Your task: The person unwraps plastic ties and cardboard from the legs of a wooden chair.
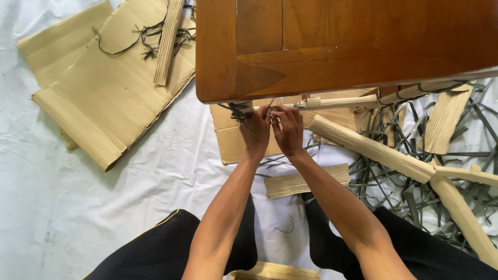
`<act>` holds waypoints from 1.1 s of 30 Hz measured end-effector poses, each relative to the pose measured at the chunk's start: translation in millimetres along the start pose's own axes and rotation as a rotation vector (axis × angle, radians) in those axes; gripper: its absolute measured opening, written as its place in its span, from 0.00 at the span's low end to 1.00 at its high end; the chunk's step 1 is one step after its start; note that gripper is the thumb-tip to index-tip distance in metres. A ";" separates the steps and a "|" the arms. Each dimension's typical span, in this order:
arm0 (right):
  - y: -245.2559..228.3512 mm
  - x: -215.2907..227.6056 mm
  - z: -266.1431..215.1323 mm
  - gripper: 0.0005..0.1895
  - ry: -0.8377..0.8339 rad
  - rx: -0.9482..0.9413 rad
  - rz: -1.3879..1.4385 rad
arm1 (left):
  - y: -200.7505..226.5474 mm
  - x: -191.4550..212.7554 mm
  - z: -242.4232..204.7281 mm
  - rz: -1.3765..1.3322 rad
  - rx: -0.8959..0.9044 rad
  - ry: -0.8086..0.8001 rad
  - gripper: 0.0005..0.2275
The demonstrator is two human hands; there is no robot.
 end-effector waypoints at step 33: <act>24.0 -29.0 -6.2 0.07 0.071 -0.625 0.284 | -19.8 -6.3 -7.9 -0.120 -0.093 0.087 0.05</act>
Point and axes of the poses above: each hand's wrist, its own z-axis towards the middle knuckle, its own x-axis out of the back of the hand, y = z × x, the point moved 6 cm from there along z, towards the middle knuckle, and after that the axes turned 6 degrees about y, right-handed, at the moved point
